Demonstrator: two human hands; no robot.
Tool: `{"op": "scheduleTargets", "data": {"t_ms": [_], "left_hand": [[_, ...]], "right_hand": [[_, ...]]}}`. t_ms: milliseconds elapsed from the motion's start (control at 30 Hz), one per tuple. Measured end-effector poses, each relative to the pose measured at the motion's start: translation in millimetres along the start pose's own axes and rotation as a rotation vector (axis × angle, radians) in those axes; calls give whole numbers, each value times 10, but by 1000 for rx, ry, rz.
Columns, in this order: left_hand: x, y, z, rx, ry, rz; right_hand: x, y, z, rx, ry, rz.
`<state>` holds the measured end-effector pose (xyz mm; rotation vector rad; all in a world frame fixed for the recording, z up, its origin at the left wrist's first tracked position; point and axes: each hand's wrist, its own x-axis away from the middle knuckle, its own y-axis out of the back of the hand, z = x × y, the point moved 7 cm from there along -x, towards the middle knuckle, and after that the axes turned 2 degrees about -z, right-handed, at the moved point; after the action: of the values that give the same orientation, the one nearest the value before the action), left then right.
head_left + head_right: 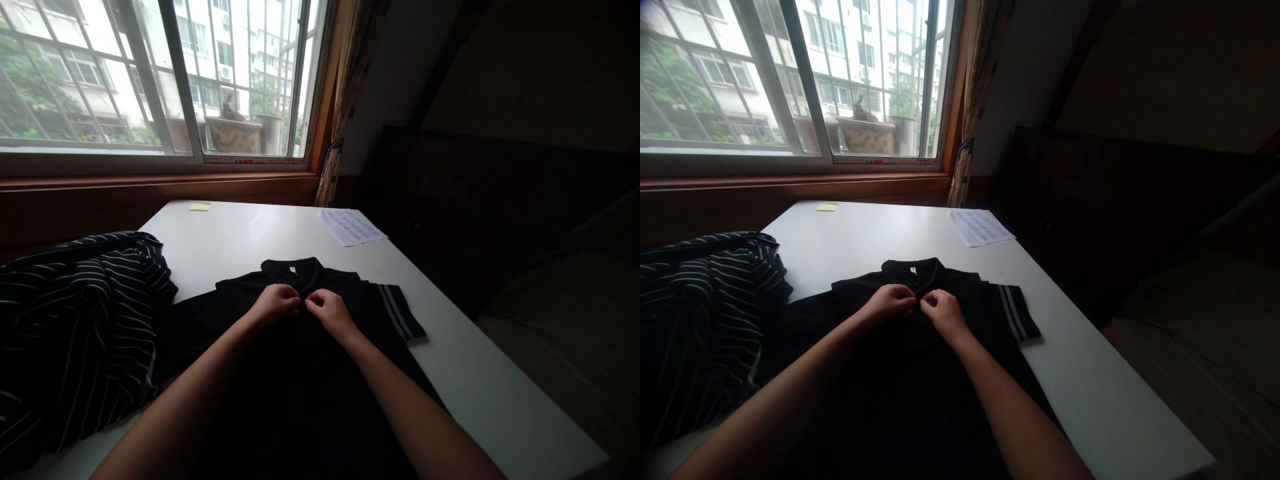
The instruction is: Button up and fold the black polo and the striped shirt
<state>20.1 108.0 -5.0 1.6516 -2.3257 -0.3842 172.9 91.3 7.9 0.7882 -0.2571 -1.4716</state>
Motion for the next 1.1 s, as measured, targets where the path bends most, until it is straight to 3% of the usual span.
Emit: {"op": "scheduleTargets", "data": {"t_ms": [800,1100], "left_hand": [[-4,46,57,-24,64,-67],[-34,97,89,-99,34,-172]], "right_hand": [[14,48,-5,-39,-9,-39],[52,130,22,-43,8,-104]]}}
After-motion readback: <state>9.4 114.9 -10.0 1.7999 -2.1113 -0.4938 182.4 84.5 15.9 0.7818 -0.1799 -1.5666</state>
